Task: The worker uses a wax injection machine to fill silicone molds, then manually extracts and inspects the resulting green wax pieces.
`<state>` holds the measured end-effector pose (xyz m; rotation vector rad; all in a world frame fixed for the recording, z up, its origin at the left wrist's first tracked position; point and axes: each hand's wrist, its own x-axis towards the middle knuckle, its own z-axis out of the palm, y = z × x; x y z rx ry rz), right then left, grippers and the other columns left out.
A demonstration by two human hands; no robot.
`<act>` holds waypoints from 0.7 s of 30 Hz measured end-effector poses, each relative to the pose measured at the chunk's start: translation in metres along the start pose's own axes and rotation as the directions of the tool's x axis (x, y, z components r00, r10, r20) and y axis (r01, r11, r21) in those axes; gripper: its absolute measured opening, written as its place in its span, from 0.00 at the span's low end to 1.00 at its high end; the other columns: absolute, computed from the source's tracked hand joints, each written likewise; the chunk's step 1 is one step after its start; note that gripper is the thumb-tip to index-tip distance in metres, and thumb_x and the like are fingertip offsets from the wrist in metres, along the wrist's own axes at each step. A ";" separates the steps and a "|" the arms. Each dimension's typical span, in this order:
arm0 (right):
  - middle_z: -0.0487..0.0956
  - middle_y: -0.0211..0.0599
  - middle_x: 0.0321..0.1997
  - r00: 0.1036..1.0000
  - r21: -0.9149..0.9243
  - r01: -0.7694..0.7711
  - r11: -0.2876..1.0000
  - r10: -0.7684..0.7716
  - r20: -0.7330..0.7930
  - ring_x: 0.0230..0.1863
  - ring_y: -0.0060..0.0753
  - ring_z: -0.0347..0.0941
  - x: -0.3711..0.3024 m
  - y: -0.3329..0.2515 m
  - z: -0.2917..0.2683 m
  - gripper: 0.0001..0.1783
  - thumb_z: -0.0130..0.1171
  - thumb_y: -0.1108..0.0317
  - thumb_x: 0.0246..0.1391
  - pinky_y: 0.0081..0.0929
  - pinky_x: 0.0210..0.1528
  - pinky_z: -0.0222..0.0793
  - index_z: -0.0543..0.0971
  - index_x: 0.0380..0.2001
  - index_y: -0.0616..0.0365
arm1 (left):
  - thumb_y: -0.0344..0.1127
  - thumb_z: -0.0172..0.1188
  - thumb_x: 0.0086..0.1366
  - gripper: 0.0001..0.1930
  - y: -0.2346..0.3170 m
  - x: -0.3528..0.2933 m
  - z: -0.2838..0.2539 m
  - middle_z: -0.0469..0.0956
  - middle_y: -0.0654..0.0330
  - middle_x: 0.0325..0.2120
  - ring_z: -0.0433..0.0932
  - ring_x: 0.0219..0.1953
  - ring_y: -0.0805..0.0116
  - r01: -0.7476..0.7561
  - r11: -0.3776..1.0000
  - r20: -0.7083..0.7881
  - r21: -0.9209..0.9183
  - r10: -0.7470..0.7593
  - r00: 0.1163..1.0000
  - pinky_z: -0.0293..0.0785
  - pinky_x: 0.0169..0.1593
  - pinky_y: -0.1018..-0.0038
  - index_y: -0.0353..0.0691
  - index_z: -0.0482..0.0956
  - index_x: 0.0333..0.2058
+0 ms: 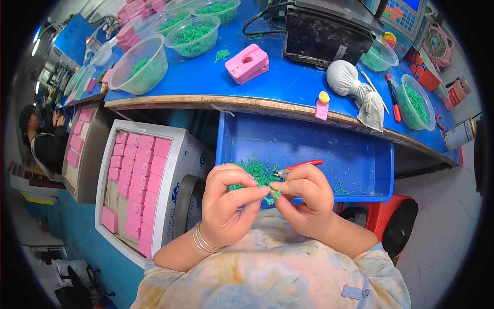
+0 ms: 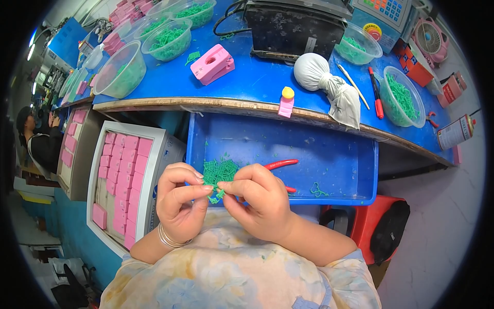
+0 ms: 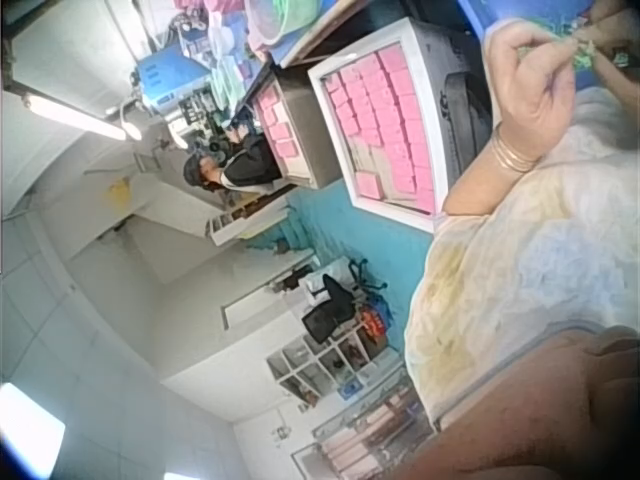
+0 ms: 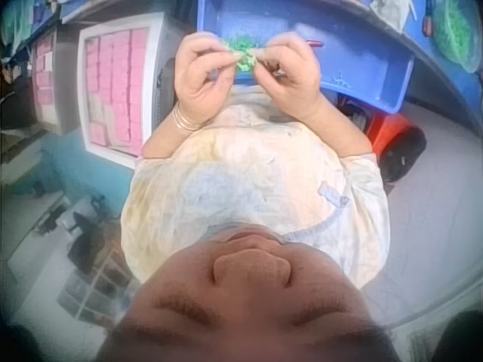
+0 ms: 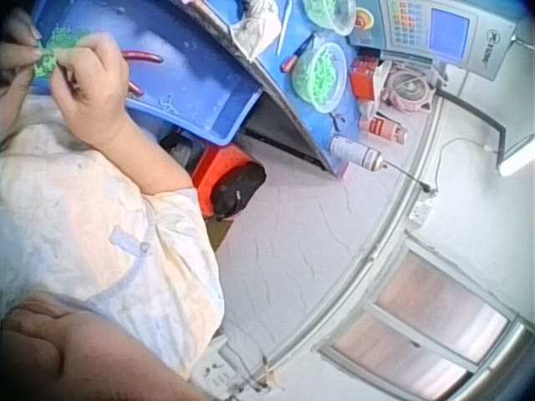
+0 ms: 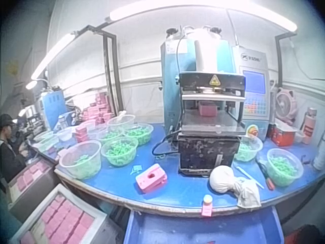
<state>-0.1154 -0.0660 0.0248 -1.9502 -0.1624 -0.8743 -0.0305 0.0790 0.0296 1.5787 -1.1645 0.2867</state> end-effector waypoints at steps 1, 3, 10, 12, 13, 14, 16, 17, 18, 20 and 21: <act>0.70 0.36 0.27 1.000 0.000 0.000 1.000 0.000 0.000 0.19 0.24 0.64 0.000 0.000 0.000 0.14 0.62 0.82 0.34 0.20 0.17 0.59 0.77 0.30 0.60 | 0.20 0.62 0.44 0.14 0.000 0.000 0.000 0.69 0.60 0.29 0.69 0.32 0.63 -0.007 1.000 -0.002 0.002 0.007 1.000 0.67 0.35 0.72 0.40 0.78 0.32; 0.70 0.35 0.27 1.000 -0.005 0.019 1.000 -0.019 0.007 0.19 0.24 0.65 0.000 0.002 -0.001 0.14 0.62 0.82 0.34 0.20 0.18 0.59 0.77 0.30 0.60 | 0.20 0.62 0.43 0.14 0.000 0.000 -0.001 0.69 0.60 0.29 0.69 0.32 0.63 -0.014 1.000 -0.004 0.005 0.014 1.000 0.67 0.35 0.72 0.40 0.78 0.32; 0.70 0.35 0.27 1.000 -0.007 0.022 1.000 -0.022 0.007 0.19 0.24 0.65 0.001 0.001 -0.002 0.15 0.62 0.82 0.34 0.20 0.18 0.59 0.78 0.31 0.60 | 0.18 0.61 0.47 0.14 0.002 0.001 -0.003 0.66 0.59 0.32 0.67 0.34 0.65 -0.023 1.000 0.057 0.018 0.022 0.998 0.67 0.37 0.74 0.41 0.76 0.33; 0.70 0.36 0.27 0.999 0.000 0.034 0.999 -0.034 0.000 0.20 0.24 0.65 0.001 0.001 -0.002 0.15 0.62 0.82 0.34 0.20 0.18 0.59 0.77 0.31 0.60 | 0.18 0.61 0.46 0.14 0.002 0.001 -0.004 0.66 0.59 0.32 0.67 0.34 0.65 -0.022 1.000 0.058 0.021 0.021 0.998 0.67 0.37 0.74 0.41 0.76 0.33; 0.70 0.36 0.27 0.999 0.000 0.034 0.999 -0.034 0.000 0.20 0.24 0.65 0.001 0.001 -0.002 0.15 0.62 0.82 0.34 0.20 0.18 0.59 0.77 0.31 0.60 | 0.18 0.61 0.47 0.14 0.002 0.001 -0.004 0.66 0.59 0.32 0.67 0.34 0.65 -0.023 1.000 0.061 0.021 0.021 0.998 0.67 0.37 0.74 0.41 0.76 0.33; 0.70 0.36 0.27 1.000 0.004 0.029 1.000 -0.029 0.000 0.20 0.24 0.65 0.001 0.001 -0.002 0.15 0.62 0.82 0.34 0.20 0.18 0.59 0.77 0.31 0.60 | 0.18 0.61 0.47 0.13 0.002 0.001 -0.004 0.66 0.59 0.32 0.67 0.35 0.65 -0.023 1.000 0.065 0.021 0.021 0.998 0.67 0.38 0.74 0.41 0.76 0.33; 0.70 0.36 0.27 1.000 0.009 0.024 1.000 -0.024 0.000 0.20 0.24 0.65 0.001 0.001 -0.002 0.15 0.62 0.82 0.34 0.19 0.18 0.59 0.77 0.31 0.60 | 0.18 0.60 0.48 0.13 0.001 0.001 -0.003 0.66 0.58 0.33 0.67 0.35 0.65 -0.017 1.000 0.058 0.007 0.017 0.998 0.67 0.38 0.74 0.41 0.76 0.32; 0.70 0.35 0.27 1.000 0.014 0.009 1.000 -0.009 -0.002 0.20 0.23 0.65 0.001 0.000 -0.002 0.15 0.61 0.82 0.35 0.19 0.18 0.59 0.77 0.31 0.60 | 0.19 0.60 0.48 0.12 0.000 0.000 -0.002 0.67 0.58 0.33 0.67 0.35 0.65 -0.012 1.000 0.052 -0.007 0.013 0.999 0.67 0.38 0.74 0.40 0.76 0.32; 0.70 0.35 0.27 1.000 0.020 -0.006 1.000 0.006 -0.005 0.20 0.23 0.65 0.001 0.000 -0.001 0.14 0.61 0.83 0.35 0.18 0.18 0.59 0.77 0.31 0.60 | 0.19 0.60 0.48 0.12 0.000 0.000 -0.002 0.67 0.58 0.33 0.67 0.35 0.65 -0.012 1.000 0.053 -0.007 0.013 0.999 0.67 0.38 0.74 0.40 0.76 0.32; 0.70 0.35 0.27 1.000 0.041 -0.017 0.999 0.018 -0.005 0.20 0.22 0.65 0.000 0.002 0.000 0.14 0.60 0.83 0.36 0.18 0.18 0.59 0.77 0.31 0.60 | 0.20 0.60 0.49 0.10 -0.001 0.001 -0.001 0.67 0.57 0.33 0.68 0.35 0.64 0.017 0.999 0.051 -0.034 -0.015 0.999 0.67 0.38 0.74 0.39 0.75 0.32; 0.70 0.35 0.27 1.000 0.061 -0.029 0.998 0.029 -0.005 0.20 0.21 0.64 0.000 0.002 0.000 0.13 0.60 0.83 0.36 0.18 0.17 0.59 0.76 0.31 0.60 | 0.20 0.60 0.49 0.10 -0.001 0.001 -0.001 0.67 0.57 0.33 0.68 0.35 0.64 0.017 0.999 0.051 -0.034 -0.015 0.999 0.67 0.38 0.74 0.39 0.75 0.32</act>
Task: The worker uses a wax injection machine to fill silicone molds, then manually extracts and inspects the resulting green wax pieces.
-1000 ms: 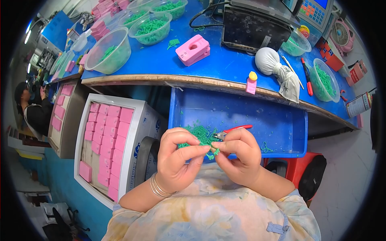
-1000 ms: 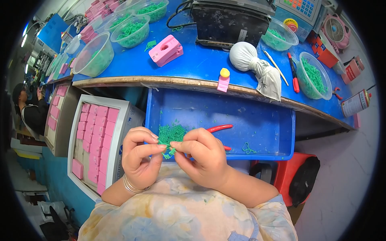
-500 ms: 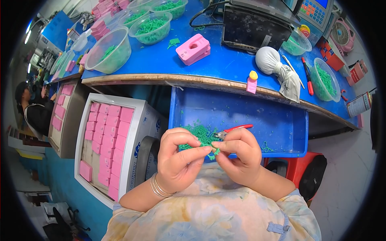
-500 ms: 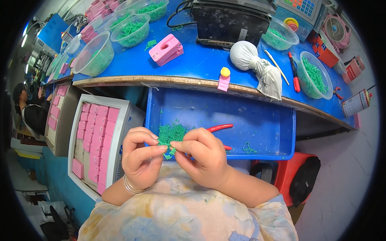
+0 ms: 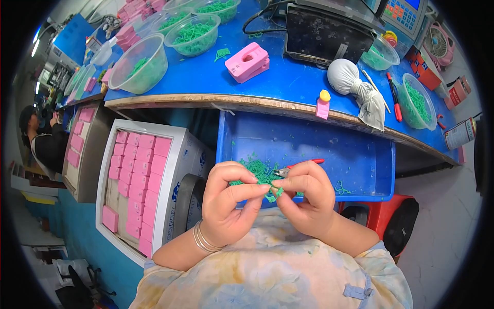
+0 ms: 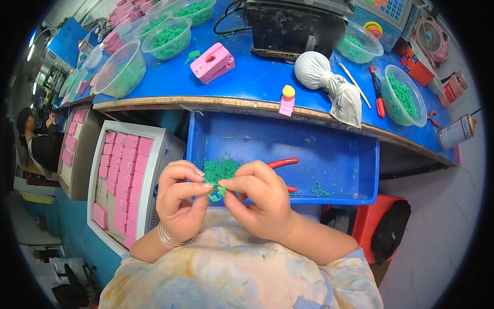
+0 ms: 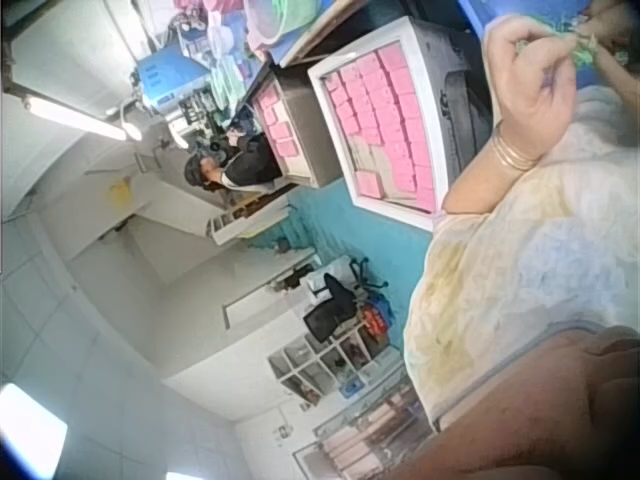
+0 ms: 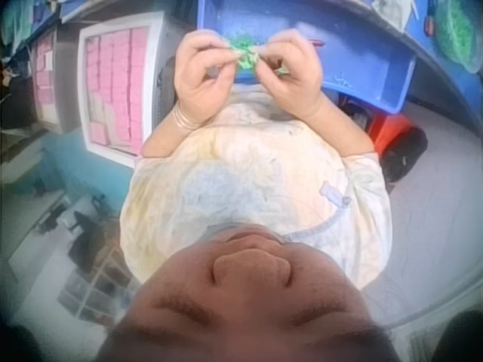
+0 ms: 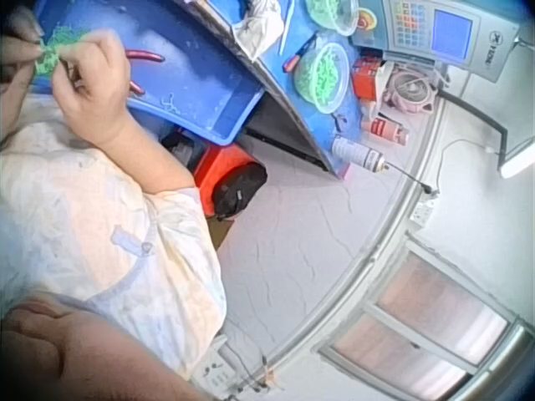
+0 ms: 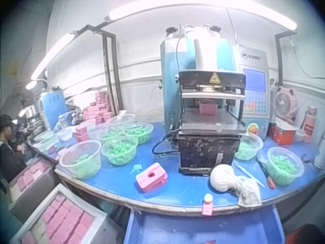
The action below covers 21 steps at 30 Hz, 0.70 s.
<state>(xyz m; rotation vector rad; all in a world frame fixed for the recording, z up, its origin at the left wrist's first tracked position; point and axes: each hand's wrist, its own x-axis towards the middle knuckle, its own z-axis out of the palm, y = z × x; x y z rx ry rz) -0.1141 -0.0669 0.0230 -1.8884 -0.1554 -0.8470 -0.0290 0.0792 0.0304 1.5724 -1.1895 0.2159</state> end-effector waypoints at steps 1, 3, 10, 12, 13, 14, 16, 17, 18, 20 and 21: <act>0.70 0.35 0.27 1.000 0.001 -0.001 1.000 0.001 0.000 0.20 0.21 0.64 0.000 0.000 0.000 0.13 0.60 0.83 0.36 0.18 0.17 0.59 0.76 0.31 0.60 | 0.21 0.60 0.50 0.10 0.000 0.001 0.000 0.68 0.57 0.33 0.68 0.35 0.64 0.009 1.000 -0.001 -0.014 -0.009 1.000 0.67 0.37 0.73 0.39 0.75 0.32; 0.69 0.35 0.27 0.998 0.076 -0.053 0.996 0.052 0.024 0.20 0.19 0.63 0.002 -0.001 0.000 0.12 0.58 0.83 0.37 0.17 0.18 0.59 0.74 0.30 0.61 | 0.21 0.60 0.50 0.09 0.000 0.001 0.001 0.68 0.57 0.33 0.68 0.35 0.65 0.018 0.999 -0.001 -0.027 -0.018 1.000 0.67 0.37 0.73 0.38 0.74 0.31; 0.69 0.35 0.28 0.998 0.123 -0.051 0.991 0.046 0.047 0.19 0.18 0.62 0.002 0.003 -0.001 0.10 0.57 0.82 0.38 0.16 0.20 0.58 0.72 0.29 0.62 | 0.20 0.58 0.50 0.09 -0.003 0.001 0.003 0.70 0.58 0.30 0.69 0.32 0.65 0.048 0.992 0.006 -0.114 -0.048 0.999 0.67 0.36 0.73 0.37 0.73 0.31; 0.69 0.35 0.28 0.998 0.123 -0.045 0.991 0.040 0.047 0.19 0.18 0.62 0.002 0.003 0.000 0.10 0.57 0.82 0.39 0.16 0.20 0.58 0.72 0.29 0.62 | 0.20 0.58 0.50 0.09 -0.003 0.001 0.003 0.70 0.58 0.29 0.69 0.32 0.65 0.047 0.993 0.005 -0.113 -0.046 0.999 0.67 0.36 0.73 0.37 0.73 0.31; 0.69 0.35 0.28 0.998 0.123 -0.045 0.991 0.040 0.047 0.19 0.18 0.62 0.002 0.003 0.000 0.10 0.57 0.82 0.39 0.16 0.20 0.58 0.72 0.29 0.62 | 0.20 0.58 0.50 0.09 -0.002 0.001 0.002 0.70 0.58 0.29 0.69 0.32 0.65 0.048 0.993 0.009 -0.111 -0.048 0.999 0.67 0.36 0.73 0.37 0.73 0.31; 0.69 0.36 0.28 0.998 0.128 -0.050 0.991 0.044 0.048 0.19 0.18 0.62 0.001 0.002 0.000 0.10 0.57 0.82 0.39 0.16 0.20 0.58 0.72 0.29 0.63 | 0.20 0.58 0.50 0.09 -0.002 0.001 0.002 0.70 0.58 0.29 0.69 0.32 0.66 0.050 0.993 0.012 -0.110 -0.049 0.999 0.67 0.36 0.73 0.37 0.73 0.31; 0.69 0.36 0.28 0.998 0.133 -0.054 0.990 0.048 0.049 0.19 0.18 0.62 0.001 0.002 0.000 0.10 0.56 0.82 0.39 0.16 0.20 0.58 0.71 0.29 0.63 | 0.20 0.58 0.50 0.09 -0.001 0.001 0.002 0.70 0.57 0.29 0.69 0.32 0.66 0.053 0.993 0.013 -0.110 -0.052 0.999 0.67 0.36 0.74 0.36 0.73 0.31; 0.69 0.36 0.28 0.998 0.141 -0.059 0.988 0.053 0.046 0.20 0.18 0.62 0.000 0.002 0.000 0.10 0.57 0.82 0.39 0.17 0.20 0.58 0.72 0.29 0.63 | 0.20 0.58 0.50 0.09 0.000 0.000 0.002 0.70 0.57 0.29 0.69 0.32 0.66 0.056 0.992 0.014 -0.111 -0.055 0.998 0.67 0.36 0.74 0.36 0.73 0.31; 0.69 0.36 0.28 0.998 0.147 -0.062 0.987 0.057 0.041 0.20 0.19 0.62 0.000 0.001 0.000 0.10 0.57 0.81 0.40 0.17 0.20 0.59 0.72 0.29 0.63 | 0.20 0.58 0.50 0.09 0.000 0.000 0.002 0.70 0.57 0.29 0.69 0.32 0.66 0.054 0.992 0.016 -0.112 -0.053 0.998 0.67 0.36 0.74 0.36 0.73 0.31; 0.69 0.35 0.28 0.998 0.145 -0.061 0.988 0.056 0.039 0.20 0.20 0.62 -0.002 0.003 0.000 0.11 0.59 0.79 0.40 0.17 0.20 0.59 0.72 0.30 0.62 | 0.20 0.61 0.47 0.11 0.002 -0.001 0.004 0.72 0.57 0.27 0.71 0.30 0.63 0.098 0.985 -0.021 -0.141 -0.102 0.995 0.68 0.35 0.72 0.36 0.76 0.32; 0.69 0.35 0.28 0.998 0.142 -0.056 0.988 0.052 0.036 0.20 0.21 0.63 -0.001 0.004 0.000 0.12 0.62 0.77 0.40 0.17 0.20 0.59 0.72 0.31 0.61 | 0.20 0.61 0.47 0.11 0.000 -0.002 0.005 0.72 0.57 0.27 0.71 0.30 0.63 0.093 0.985 -0.017 -0.145 -0.097 0.995 0.68 0.35 0.72 0.36 0.76 0.32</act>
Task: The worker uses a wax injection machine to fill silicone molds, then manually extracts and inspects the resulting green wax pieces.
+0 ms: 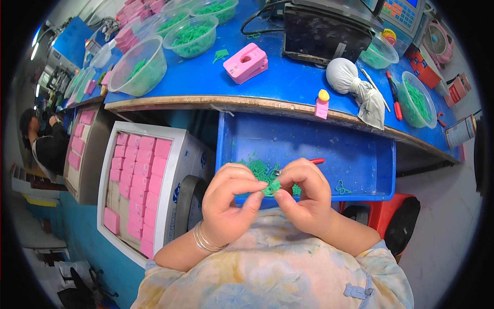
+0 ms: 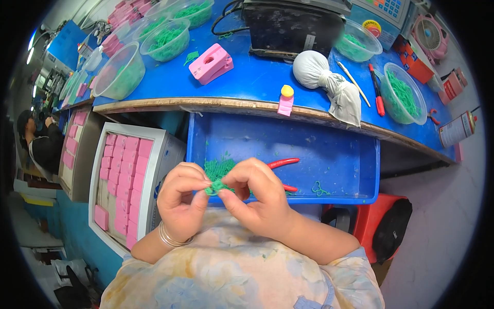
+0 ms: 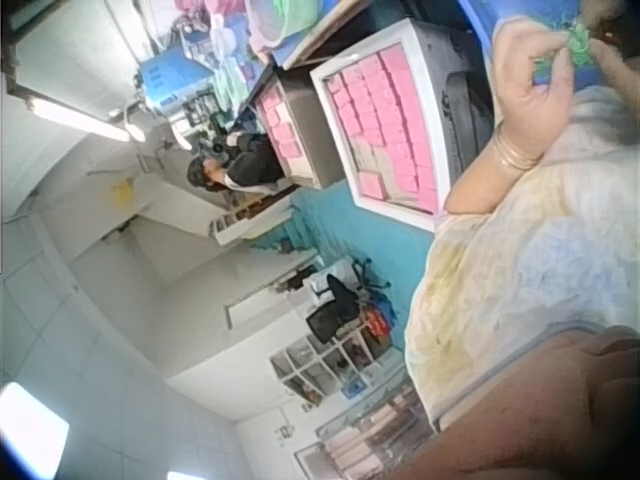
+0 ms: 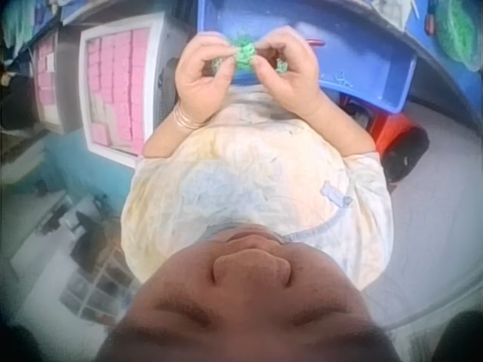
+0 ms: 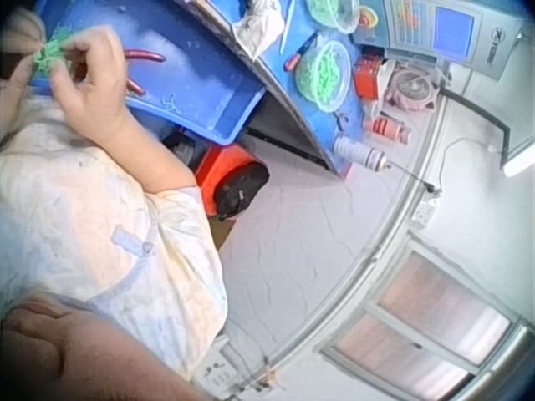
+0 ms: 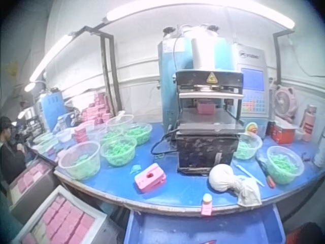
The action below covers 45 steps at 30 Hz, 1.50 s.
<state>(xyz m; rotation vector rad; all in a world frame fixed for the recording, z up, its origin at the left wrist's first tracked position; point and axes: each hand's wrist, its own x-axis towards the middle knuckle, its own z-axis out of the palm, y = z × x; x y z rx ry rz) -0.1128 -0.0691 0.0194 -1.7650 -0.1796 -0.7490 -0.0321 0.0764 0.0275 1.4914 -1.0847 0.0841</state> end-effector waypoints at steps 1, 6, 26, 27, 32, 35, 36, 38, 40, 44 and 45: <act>0.69 0.35 0.28 1.000 -0.005 0.001 1.000 -0.001 -0.007 0.20 0.21 0.63 0.003 -0.001 -0.002 0.12 0.62 0.77 0.40 0.17 0.20 0.59 0.72 0.31 0.61 | 0.21 0.60 0.49 0.09 -0.002 -0.001 0.000 0.72 0.57 0.27 0.71 0.30 0.65 0.076 0.994 -0.049 -0.084 -0.080 0.996 0.68 0.35 0.73 0.35 0.75 0.32; 0.71 0.36 0.30 0.976 -0.665 -0.110 0.739 -0.046 -0.213 0.20 0.26 0.66 0.039 0.015 -0.039 0.23 0.66 0.66 0.40 0.23 0.21 0.64 0.71 0.40 0.59 | 0.25 0.56 0.58 0.05 -0.019 0.012 -0.022 0.72 0.59 0.27 0.72 0.28 0.72 0.351 0.810 -0.190 -0.470 -0.481 0.856 0.70 0.34 0.78 0.34 0.70 0.32; 0.70 0.36 0.22 0.991 -0.613 0.131 0.779 -0.094 0.092 0.22 0.37 0.67 0.086 0.051 -0.068 0.17 0.64 0.65 0.40 0.31 0.23 0.60 0.74 0.36 0.57 | 0.37 0.59 0.57 0.10 -0.115 0.264 -0.120 0.72 0.67 0.21 0.62 0.15 0.83 0.619 0.723 -0.108 0.307 -0.619 0.778 0.57 0.18 0.85 0.36 0.74 0.29; 0.70 0.36 0.22 0.987 -0.618 0.158 0.770 -0.118 0.106 0.22 0.37 0.66 0.084 0.052 -0.069 0.18 0.64 0.65 0.39 0.31 0.23 0.59 0.75 0.37 0.56 | 0.37 0.58 0.57 0.09 -0.115 0.264 -0.119 0.72 0.68 0.20 0.61 0.15 0.83 0.607 0.714 -0.086 0.349 -0.621 0.779 0.55 0.17 0.85 0.36 0.74 0.27; 0.66 0.32 0.18 0.975 -0.592 0.222 0.775 -0.164 0.152 0.18 0.33 0.62 0.081 0.053 -0.075 0.24 0.65 0.61 0.36 0.29 0.21 0.55 0.77 0.41 0.56 | 0.38 0.58 0.57 0.10 -0.117 0.272 -0.116 0.70 0.69 0.18 0.56 0.14 0.85 0.586 0.676 -0.068 0.447 -0.628 0.776 0.49 0.16 0.84 0.36 0.76 0.26; 0.63 0.30 0.14 0.967 -0.565 0.253 0.786 -0.197 0.160 0.15 0.31 0.59 0.082 0.054 -0.076 0.27 0.66 0.60 0.34 0.27 0.20 0.52 0.77 0.42 0.57 | 0.39 0.59 0.56 0.11 -0.116 0.277 -0.113 0.71 0.66 0.18 0.60 0.16 0.81 0.576 0.657 -0.088 0.487 -0.619 0.781 0.56 0.19 0.82 0.35 0.76 0.27; 0.63 0.30 0.14 0.968 -0.565 0.251 0.786 -0.208 0.141 0.15 0.31 0.59 0.081 0.055 -0.075 0.28 0.67 0.62 0.33 0.27 0.19 0.52 0.76 0.43 0.58 | 0.39 0.59 0.56 0.11 -0.119 0.276 -0.114 0.71 0.66 0.18 0.60 0.16 0.81 0.576 0.657 -0.090 0.487 -0.618 0.781 0.56 0.19 0.82 0.35 0.76 0.27; 0.63 0.30 0.14 0.966 -0.565 0.257 0.784 -0.227 0.125 0.15 0.30 0.59 0.081 0.055 -0.072 0.29 0.68 0.63 0.32 0.27 0.19 0.52 0.76 0.43 0.59 | 0.40 0.60 0.55 0.12 -0.121 0.268 -0.116 0.71 0.61 0.22 0.66 0.21 0.73 0.167 0.570 -0.081 0.804 -0.173 0.982 0.64 0.26 0.77 0.34 0.76 0.29; 0.65 0.31 0.15 0.980 -0.549 0.178 0.816 -0.199 0.023 0.16 0.31 0.60 0.076 0.063 -0.072 0.32 0.69 0.66 0.31 0.26 0.19 0.52 0.74 0.45 0.62 | 0.41 0.63 0.52 0.16 -0.108 0.252 -0.086 0.72 0.57 0.27 0.70 0.29 0.66 -0.097 0.528 0.061 0.844 0.085 0.994 0.68 0.35 0.72 0.34 0.75 0.33; 0.68 0.34 0.17 0.981 -0.544 0.149 0.826 -0.193 -0.025 0.17 0.32 0.62 0.075 0.059 -0.070 0.32 0.70 0.68 0.31 0.27 0.20 0.56 0.73 0.45 0.64 | 0.46 0.69 0.41 0.27 -0.059 0.201 -0.026 0.72 0.52 0.30 0.72 0.37 0.56 -0.161 0.508 0.296 0.846 -0.196 0.935 0.68 0.41 0.66 0.33 0.73 0.36; 0.70 0.36 0.19 0.983 -0.536 0.129 0.835 -0.178 -0.041 0.18 0.33 0.64 0.075 0.056 -0.069 0.30 0.69 0.69 0.32 0.26 0.21 0.58 0.73 0.44 0.64 | 0.46 0.70 0.40 0.28 -0.056 0.192 -0.020 0.72 0.52 0.31 0.72 0.39 0.55 -0.143 0.465 0.301 0.873 -0.285 0.910 0.68 0.42 0.66 0.33 0.73 0.36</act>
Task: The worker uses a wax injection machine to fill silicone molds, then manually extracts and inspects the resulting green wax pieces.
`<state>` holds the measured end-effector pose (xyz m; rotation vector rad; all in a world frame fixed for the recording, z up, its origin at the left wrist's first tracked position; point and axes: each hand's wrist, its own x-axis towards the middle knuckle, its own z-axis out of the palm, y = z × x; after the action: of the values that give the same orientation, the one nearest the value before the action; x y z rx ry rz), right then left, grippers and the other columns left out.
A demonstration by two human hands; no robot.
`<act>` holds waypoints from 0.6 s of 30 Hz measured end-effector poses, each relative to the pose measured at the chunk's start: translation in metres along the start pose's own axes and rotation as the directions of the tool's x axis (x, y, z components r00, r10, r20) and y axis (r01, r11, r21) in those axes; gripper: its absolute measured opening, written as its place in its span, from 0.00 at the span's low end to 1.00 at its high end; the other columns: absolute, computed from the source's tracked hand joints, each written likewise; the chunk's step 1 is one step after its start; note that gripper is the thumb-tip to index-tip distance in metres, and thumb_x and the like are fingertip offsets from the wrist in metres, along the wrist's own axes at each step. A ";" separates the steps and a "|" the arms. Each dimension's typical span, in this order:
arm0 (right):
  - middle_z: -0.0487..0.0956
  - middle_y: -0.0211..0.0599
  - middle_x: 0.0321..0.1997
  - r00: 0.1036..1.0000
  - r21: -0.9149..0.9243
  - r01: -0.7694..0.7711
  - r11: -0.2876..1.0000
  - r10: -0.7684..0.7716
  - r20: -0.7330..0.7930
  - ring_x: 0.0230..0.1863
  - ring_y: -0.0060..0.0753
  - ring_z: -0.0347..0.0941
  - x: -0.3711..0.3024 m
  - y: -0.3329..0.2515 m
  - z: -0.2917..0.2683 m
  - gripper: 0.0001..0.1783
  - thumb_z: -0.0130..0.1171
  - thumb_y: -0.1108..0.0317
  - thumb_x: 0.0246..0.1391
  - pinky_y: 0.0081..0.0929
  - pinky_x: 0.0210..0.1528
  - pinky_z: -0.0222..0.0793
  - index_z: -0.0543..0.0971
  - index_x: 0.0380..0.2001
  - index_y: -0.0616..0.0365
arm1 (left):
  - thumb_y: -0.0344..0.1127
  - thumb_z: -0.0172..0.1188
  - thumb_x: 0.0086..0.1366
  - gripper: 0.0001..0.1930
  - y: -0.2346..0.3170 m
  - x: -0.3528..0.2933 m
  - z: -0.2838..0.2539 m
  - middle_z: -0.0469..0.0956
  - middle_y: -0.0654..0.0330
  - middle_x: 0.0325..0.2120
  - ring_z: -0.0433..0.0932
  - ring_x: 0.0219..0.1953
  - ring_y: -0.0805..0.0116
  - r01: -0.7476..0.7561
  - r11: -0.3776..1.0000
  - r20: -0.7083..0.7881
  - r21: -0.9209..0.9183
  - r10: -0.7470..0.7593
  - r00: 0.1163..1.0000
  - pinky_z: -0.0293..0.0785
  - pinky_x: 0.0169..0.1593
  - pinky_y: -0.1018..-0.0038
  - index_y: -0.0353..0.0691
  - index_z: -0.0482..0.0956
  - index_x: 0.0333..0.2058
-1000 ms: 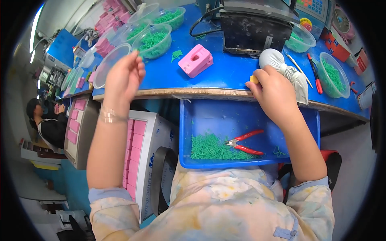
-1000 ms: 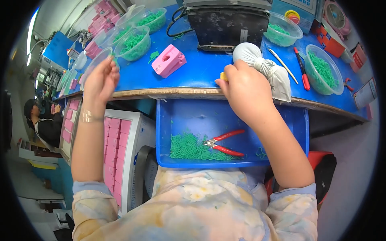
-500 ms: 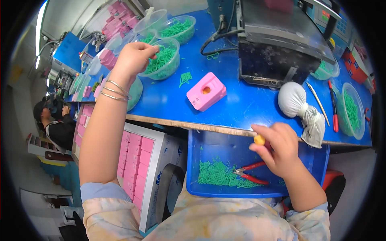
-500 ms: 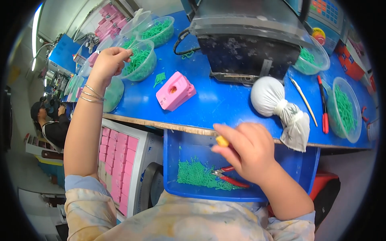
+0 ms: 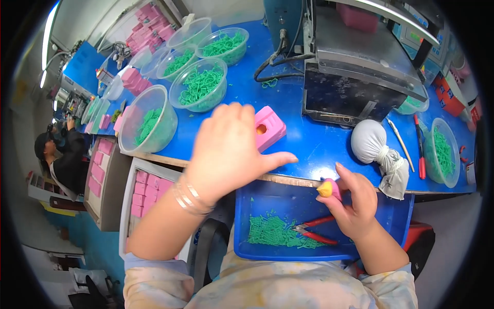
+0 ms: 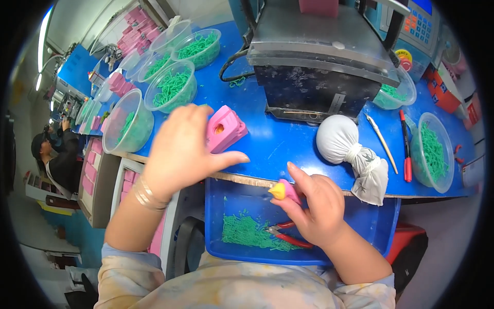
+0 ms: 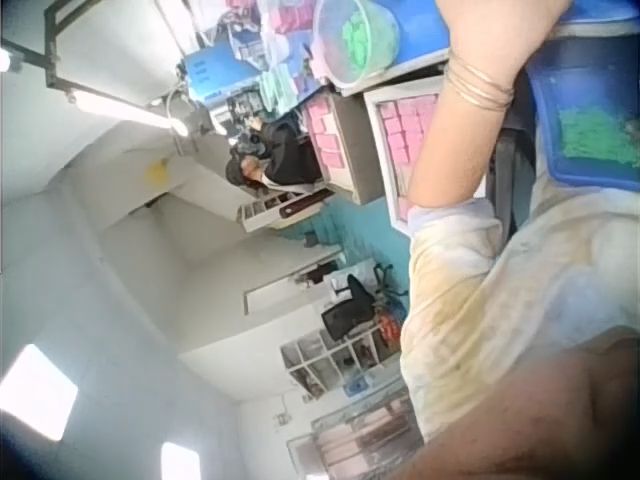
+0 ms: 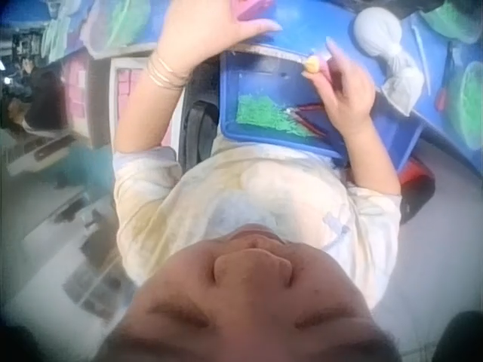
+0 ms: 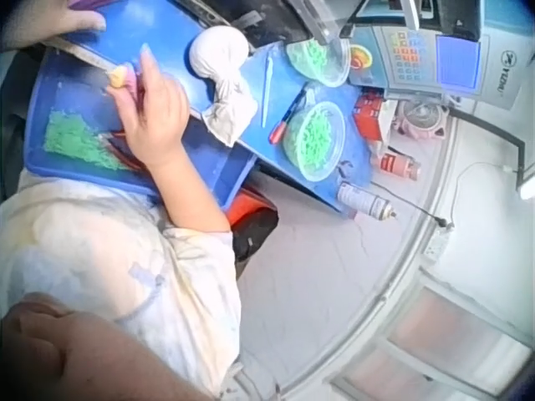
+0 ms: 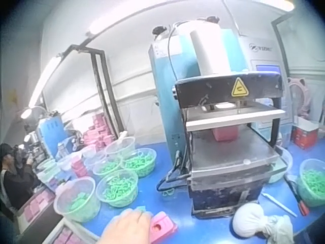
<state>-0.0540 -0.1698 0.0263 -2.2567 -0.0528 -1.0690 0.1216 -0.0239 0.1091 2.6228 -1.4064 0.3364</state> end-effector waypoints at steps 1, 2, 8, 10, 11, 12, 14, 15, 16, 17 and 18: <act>0.72 0.37 0.20 1.000 0.007 -0.022 1.000 0.022 -0.004 0.19 0.33 0.66 0.000 -0.003 0.000 0.29 0.69 0.70 0.33 0.26 0.23 0.61 0.73 0.44 0.64 | 0.46 0.70 0.40 0.28 0.001 -0.005 0.005 0.72 0.52 0.31 0.72 0.39 0.55 0.007 1.000 -0.016 -0.011 -0.007 1.000 0.68 0.42 0.66 0.33 0.73 0.36; 0.72 0.37 0.20 1.000 -0.005 -0.008 1.000 0.008 0.007 0.19 0.33 0.66 -0.001 -0.006 0.000 0.29 0.69 0.70 0.33 0.26 0.23 0.61 0.73 0.44 0.64 | 0.45 0.71 0.40 0.28 0.000 -0.010 0.013 0.72 0.51 0.32 0.71 0.39 0.54 0.024 0.999 -0.043 -0.043 -0.026 0.999 0.68 0.43 0.67 0.33 0.72 0.36; 0.77 0.47 0.40 0.993 0.366 0.109 0.924 -0.117 0.000 0.41 0.44 0.75 0.009 -0.038 -0.011 0.15 0.64 0.69 0.40 0.34 0.42 0.68 0.73 0.33 0.60 | 0.34 0.69 0.45 0.27 0.027 -0.072 0.020 0.70 0.57 0.40 0.70 0.45 0.66 -0.005 0.544 0.018 -0.839 0.038 0.999 0.65 0.50 0.71 0.35 0.68 0.43; 0.76 0.47 0.43 0.961 0.243 0.164 0.956 -0.210 0.178 0.47 0.47 0.72 0.013 -0.062 -0.017 0.13 0.63 0.67 0.42 0.41 0.46 0.64 0.72 0.31 0.57 | 0.29 0.63 0.53 0.27 0.039 -0.101 0.027 0.68 0.56 0.46 0.67 0.51 0.69 0.134 -0.243 0.125 -0.961 0.051 0.991 0.64 0.53 0.70 0.37 0.61 0.50; 0.77 0.44 0.40 0.961 0.237 0.207 0.949 -0.243 0.133 0.43 0.45 0.73 0.009 -0.068 -0.012 0.13 0.63 0.67 0.41 0.39 0.44 0.65 0.72 0.31 0.57 | 0.32 0.61 0.55 0.25 0.043 -0.108 0.029 0.68 0.55 0.46 0.68 0.50 0.66 0.143 -0.301 0.148 -0.943 0.008 0.989 0.65 0.53 0.68 0.37 0.61 0.50; 0.77 0.41 0.38 0.959 0.231 0.244 0.942 -0.271 0.090 0.39 0.42 0.74 0.002 -0.073 -0.007 0.13 0.63 0.67 0.41 0.38 0.41 0.65 0.72 0.31 0.56 | 0.35 0.59 0.58 0.24 0.047 -0.117 0.031 0.68 0.55 0.45 0.70 0.48 0.64 0.155 -0.359 0.179 -0.920 -0.035 0.983 0.65 0.53 0.65 0.36 0.60 0.50; 0.78 0.39 0.36 0.954 0.299 0.167 0.939 -0.230 0.190 0.35 0.40 0.74 -0.013 -0.086 -0.009 0.14 0.63 0.67 0.41 0.36 0.38 0.65 0.72 0.31 0.56 | 0.49 0.50 0.62 0.24 0.050 -0.129 0.029 0.71 0.53 0.40 0.74 0.42 0.58 0.129 -0.690 0.265 -0.712 -0.093 0.960 0.65 0.53 0.59 0.36 0.63 0.47; 0.78 0.36 0.34 0.939 0.341 0.092 0.935 -0.196 0.284 0.31 0.37 0.74 -0.023 -0.094 -0.012 0.14 0.64 0.68 0.41 0.33 0.36 0.65 0.72 0.32 0.57 | 0.59 0.42 0.62 0.27 0.050 -0.130 0.036 0.72 0.53 0.31 0.74 0.31 0.60 0.081 -0.766 0.273 -0.638 -0.126 0.954 0.69 0.45 0.61 0.37 0.67 0.42; 0.78 0.34 0.31 0.953 0.384 0.090 0.919 -0.191 0.235 0.27 0.35 0.73 -0.040 -0.100 -0.002 0.14 0.63 0.68 0.42 0.30 0.33 0.66 0.72 0.33 0.57 | 0.62 0.38 0.62 0.29 0.050 -0.136 0.035 0.70 0.55 0.24 0.69 0.23 0.66 0.093 -0.882 0.297 -0.462 -0.054 0.953 0.68 0.33 0.68 0.37 0.68 0.37; 0.78 0.37 0.32 0.949 0.452 -0.004 0.892 -0.139 0.283 0.30 0.35 0.74 -0.049 -0.110 -0.001 0.13 0.61 0.71 0.44 0.31 0.33 0.67 0.70 0.34 0.58 | 0.63 0.37 0.62 0.30 0.050 -0.143 0.034 0.69 0.56 0.23 0.67 0.20 0.68 0.123 -0.891 0.265 -0.436 0.004 0.964 0.65 0.29 0.69 0.37 0.68 0.37; 0.77 0.40 0.33 0.938 0.510 -0.092 0.855 -0.097 0.332 0.32 0.35 0.74 -0.055 -0.115 -0.001 0.13 0.59 0.73 0.46 0.32 0.34 0.69 0.68 0.36 0.59 | 0.64 0.36 0.61 0.30 0.052 -0.145 0.034 0.68 0.56 0.21 0.64 0.17 0.70 0.151 -0.899 0.222 -0.412 0.061 0.973 0.62 0.25 0.71 0.37 0.68 0.36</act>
<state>-0.1252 -0.0657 0.0482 -1.9077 -0.4428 -0.5475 0.0046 0.0563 0.0395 0.3665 -0.2648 -1.0214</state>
